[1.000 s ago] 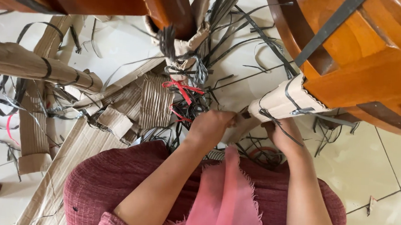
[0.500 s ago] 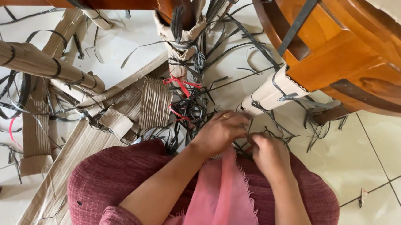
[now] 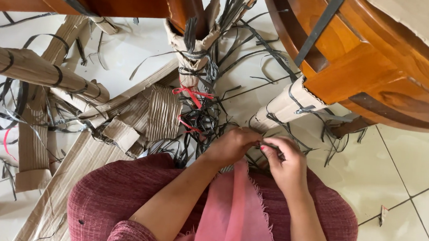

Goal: Wrap wooden chair legs with protective cardboard and secure them with plastic ties.

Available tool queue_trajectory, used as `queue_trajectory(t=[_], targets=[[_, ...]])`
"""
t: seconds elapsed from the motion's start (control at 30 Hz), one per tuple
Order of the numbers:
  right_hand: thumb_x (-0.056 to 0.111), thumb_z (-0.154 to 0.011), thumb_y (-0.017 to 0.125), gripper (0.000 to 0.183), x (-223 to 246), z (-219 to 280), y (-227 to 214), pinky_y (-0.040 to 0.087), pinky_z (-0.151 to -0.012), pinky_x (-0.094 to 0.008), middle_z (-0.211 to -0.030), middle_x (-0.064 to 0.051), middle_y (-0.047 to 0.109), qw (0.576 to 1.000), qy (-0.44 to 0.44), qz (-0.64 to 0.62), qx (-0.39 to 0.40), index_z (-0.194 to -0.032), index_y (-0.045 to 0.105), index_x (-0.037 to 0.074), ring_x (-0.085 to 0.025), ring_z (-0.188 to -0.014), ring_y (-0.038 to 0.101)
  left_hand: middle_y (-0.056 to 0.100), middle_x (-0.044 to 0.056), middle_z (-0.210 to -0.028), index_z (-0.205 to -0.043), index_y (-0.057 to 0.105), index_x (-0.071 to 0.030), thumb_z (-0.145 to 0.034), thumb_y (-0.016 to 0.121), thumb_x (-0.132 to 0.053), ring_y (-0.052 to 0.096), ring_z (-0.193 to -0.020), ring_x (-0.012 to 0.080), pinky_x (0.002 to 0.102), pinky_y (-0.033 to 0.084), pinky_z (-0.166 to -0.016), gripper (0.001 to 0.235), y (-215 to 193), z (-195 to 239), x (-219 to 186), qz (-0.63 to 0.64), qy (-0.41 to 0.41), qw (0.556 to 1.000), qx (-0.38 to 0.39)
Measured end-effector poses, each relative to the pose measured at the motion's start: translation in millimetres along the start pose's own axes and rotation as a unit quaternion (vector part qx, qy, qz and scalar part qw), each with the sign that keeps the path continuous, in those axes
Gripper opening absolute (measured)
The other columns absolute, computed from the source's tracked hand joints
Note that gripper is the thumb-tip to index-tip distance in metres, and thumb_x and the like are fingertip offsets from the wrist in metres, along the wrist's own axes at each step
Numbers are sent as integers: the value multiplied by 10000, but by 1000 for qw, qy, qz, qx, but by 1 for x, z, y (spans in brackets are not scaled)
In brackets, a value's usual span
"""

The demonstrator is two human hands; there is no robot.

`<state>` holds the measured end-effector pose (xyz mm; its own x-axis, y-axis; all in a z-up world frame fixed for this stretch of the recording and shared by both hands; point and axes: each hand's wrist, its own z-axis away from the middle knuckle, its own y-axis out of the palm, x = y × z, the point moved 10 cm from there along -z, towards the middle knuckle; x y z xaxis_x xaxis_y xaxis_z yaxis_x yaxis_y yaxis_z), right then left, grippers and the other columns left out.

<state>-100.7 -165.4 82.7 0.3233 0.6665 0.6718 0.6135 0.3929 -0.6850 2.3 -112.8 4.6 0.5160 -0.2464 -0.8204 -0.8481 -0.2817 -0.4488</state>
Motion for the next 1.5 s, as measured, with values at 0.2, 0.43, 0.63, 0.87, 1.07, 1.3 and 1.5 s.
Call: queue_trajectory(t=[0.2, 0.43, 0.63, 0.87, 1.07, 1.3, 1.5], targets=[[19, -842, 786, 252, -21, -6, 16, 590, -838, -476, -964, -139, 771, 1000, 16, -23, 12, -1088, 742, 53, -351, -974, 739, 768, 105, -955, -1246, 659, -99, -1054, 591, -70, 747, -773, 219, 328, 625, -613, 206, -1, -1, 22, -3, -54, 998, -17], [-2, -837, 768, 145, -40, -11, 22, 600, -716, -336, -749, -51, 769, 989, 131, -63, -3, -902, 789, 127, -174, -784, 759, 749, 180, -846, -1184, 632, -18, -1020, 619, -56, 742, -682, 289, 346, 609, -503, 168, -27, -10, 6, -19, -94, 992, -82], [75, -788, 792, 181, -65, -16, 40, 565, -563, -439, -708, -91, 745, 980, 198, 5, -6, -925, 826, 188, -266, -664, 726, 737, 114, -887, -1014, 711, -41, -962, 714, -33, 747, -785, 286, 356, 639, -622, 53, -22, -7, -2, 39, -73, 995, -55], [53, -907, 703, 139, -80, 4, 53, 460, -499, -322, -659, -112, 636, 912, 342, -223, 27, -993, 774, -29, -146, -618, 549, 722, 68, -880, -919, 749, -68, -933, 741, 0, 726, -815, 241, 323, 624, -680, 69, -8, 2, 11, 92, -86, 992, -29], [7, -806, 700, 125, -96, 21, 74, 445, -491, -329, -732, -122, 588, 796, 407, -446, 36, -922, 696, -39, -197, -660, 546, 722, 78, -891, -929, 755, -59, -915, 762, -2, 731, -809, 250, 315, 628, -669, 59, -9, 1, 7, 79, -85, 993, -15], [50, -828, 763, 166, -93, 19, 65, 548, -472, -398, -728, -184, 603, 833, 402, -381, 3, -901, 672, -69, -266, -637, 639, 727, 134, -871, -940, 737, -11, -989, 711, -52, 727, -790, 286, 347, 613, -663, 69, -3, 7, 25, 106, -107, 988, -25], [117, -995, 676, 223, -87, 17, 51, 553, -443, -373, -613, -198, 654, 893, 348, -284, -23, -862, 731, -54, -254, -504, 659, 728, 137, -855, -941, 734, -8, -998, 707, -68, 727, -770, 270, 335, 609, -636, 88, 6, 12, 37, 91, -117, 989, -18]])
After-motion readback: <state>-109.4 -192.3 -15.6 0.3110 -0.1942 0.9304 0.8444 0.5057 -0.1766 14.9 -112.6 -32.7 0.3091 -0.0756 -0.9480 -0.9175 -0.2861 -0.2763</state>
